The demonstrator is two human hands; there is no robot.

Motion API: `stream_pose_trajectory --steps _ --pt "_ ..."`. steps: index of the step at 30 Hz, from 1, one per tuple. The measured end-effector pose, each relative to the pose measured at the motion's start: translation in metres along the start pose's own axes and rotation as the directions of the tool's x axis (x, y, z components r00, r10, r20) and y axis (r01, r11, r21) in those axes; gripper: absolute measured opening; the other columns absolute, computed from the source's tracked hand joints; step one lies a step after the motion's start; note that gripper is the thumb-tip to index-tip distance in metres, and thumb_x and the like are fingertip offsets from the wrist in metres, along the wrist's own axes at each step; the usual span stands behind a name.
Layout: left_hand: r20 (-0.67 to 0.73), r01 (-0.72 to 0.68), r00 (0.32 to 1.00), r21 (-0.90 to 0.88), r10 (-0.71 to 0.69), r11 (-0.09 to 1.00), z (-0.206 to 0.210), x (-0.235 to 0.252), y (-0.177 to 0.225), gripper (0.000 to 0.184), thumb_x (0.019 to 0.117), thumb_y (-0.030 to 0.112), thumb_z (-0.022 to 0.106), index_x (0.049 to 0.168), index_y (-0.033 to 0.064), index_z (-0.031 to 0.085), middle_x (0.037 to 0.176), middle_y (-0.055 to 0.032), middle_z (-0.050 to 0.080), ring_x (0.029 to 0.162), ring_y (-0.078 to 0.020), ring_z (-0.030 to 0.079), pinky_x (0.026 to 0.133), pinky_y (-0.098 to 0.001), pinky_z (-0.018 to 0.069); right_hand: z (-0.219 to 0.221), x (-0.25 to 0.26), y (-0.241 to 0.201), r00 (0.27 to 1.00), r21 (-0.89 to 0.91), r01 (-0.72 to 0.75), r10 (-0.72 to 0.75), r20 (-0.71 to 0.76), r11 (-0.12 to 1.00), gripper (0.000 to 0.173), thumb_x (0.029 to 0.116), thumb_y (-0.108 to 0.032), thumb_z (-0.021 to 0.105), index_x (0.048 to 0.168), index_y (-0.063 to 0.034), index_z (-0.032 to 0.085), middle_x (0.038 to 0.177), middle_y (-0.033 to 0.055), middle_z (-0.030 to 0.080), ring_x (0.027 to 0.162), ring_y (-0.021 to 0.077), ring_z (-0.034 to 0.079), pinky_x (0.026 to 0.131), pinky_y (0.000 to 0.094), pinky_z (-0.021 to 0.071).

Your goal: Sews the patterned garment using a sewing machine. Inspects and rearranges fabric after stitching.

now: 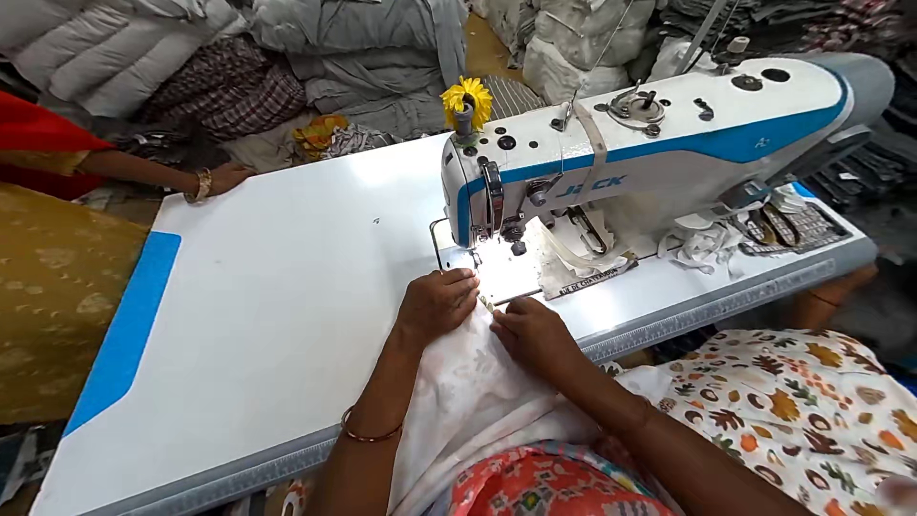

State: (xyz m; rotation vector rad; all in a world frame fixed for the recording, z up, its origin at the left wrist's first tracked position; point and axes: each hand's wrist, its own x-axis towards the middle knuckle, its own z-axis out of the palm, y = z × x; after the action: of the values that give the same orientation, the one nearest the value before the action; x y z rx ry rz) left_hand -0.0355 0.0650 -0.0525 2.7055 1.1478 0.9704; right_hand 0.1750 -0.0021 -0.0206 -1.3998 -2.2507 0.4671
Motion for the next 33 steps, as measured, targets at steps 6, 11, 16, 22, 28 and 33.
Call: stream_pose_trajectory --steps 6,11,16,22,28,33 --pt "-0.077 0.015 0.997 0.007 -0.014 1.0 -0.002 -0.002 -0.004 0.008 0.0826 0.004 0.071 0.087 0.0038 0.079 0.101 -0.0137 0.076 0.077 -0.0286 0.074 0.064 -0.0435 0.0607 -0.013 0.032 -0.005 0.967 0.158 -0.242 0.226 0.116 0.957 0.017 0.0905 -0.018 0.078 0.097 -0.0028 0.075 0.078 0.012 0.07 0.072 0.0277 0.068 0.07 0.0483 0.0556" --pt "-0.041 0.003 0.999 0.025 -0.002 1.0 -0.01 -0.005 -0.007 0.009 0.0837 0.001 0.07 0.084 0.0047 0.079 0.101 -0.0111 0.076 0.085 -0.0283 0.074 0.071 -0.044 0.0609 0.016 0.018 -0.011 0.997 0.039 0.038 -0.036 -0.068 0.998 0.015 0.0897 -0.003 0.07 0.102 0.001 0.078 0.092 0.0162 0.07 0.081 0.0288 0.071 0.074 0.0413 0.0606" --pt "0.062 0.445 0.877 0.268 -0.476 0.855 -0.015 -0.014 0.062 0.025 0.0956 0.013 0.066 0.118 0.0097 0.077 0.12 -0.0155 0.071 0.105 -0.0406 0.068 0.076 -0.0587 0.0561 0.02 -0.001 -0.012 0.992 -0.002 0.117 -0.117 -0.047 0.993 0.015 0.09 -0.003 0.064 0.098 0.0035 0.075 0.088 0.0171 0.067 0.075 0.0274 0.071 0.067 0.0376 0.0613" --pt "0.168 0.352 0.918 0.076 -0.36 0.933 0.007 -0.017 0.044 0.053 0.1021 0.05 0.047 0.142 0.0186 0.064 0.152 -0.0072 0.055 0.146 -0.0354 0.044 0.114 -0.0632 0.0357 0.036 -0.012 -0.011 0.951 -0.084 0.032 -0.056 -0.303 0.996 0.012 0.0867 -0.002 0.066 0.092 0.0048 0.074 0.083 0.0167 0.067 0.067 0.0255 0.07 0.06 0.0342 0.0609" --pt "0.158 0.22 0.962 0.02 -0.22 0.975 0.007 -0.005 0.018 0.053 0.1008 0.051 0.049 0.138 0.0177 0.067 0.145 -0.0091 0.061 0.142 -0.0326 0.049 0.115 -0.0577 0.0379 0.04 -0.002 -0.012 0.94 -0.097 -0.006 -0.028 -0.341 0.995 0.01 0.0847 -0.001 0.068 0.088 0.0065 0.073 0.085 0.0181 0.068 0.068 0.0269 0.071 0.061 0.0349 0.0614" --pt "0.156 0.227 0.961 0.028 -0.228 0.974 0.008 -0.001 0.013 0.053 0.102 0.05 0.047 0.139 0.0164 0.066 0.147 -0.0091 0.059 0.142 -0.0333 0.049 0.115 -0.0582 0.038 0.04 0.004 -0.01 0.949 -0.081 -0.023 -0.004 -0.317 0.996 0.009 0.086 0.0 0.069 0.09 0.0067 0.074 0.085 0.0174 0.065 0.068 0.0264 0.069 0.062 0.035 0.0608"
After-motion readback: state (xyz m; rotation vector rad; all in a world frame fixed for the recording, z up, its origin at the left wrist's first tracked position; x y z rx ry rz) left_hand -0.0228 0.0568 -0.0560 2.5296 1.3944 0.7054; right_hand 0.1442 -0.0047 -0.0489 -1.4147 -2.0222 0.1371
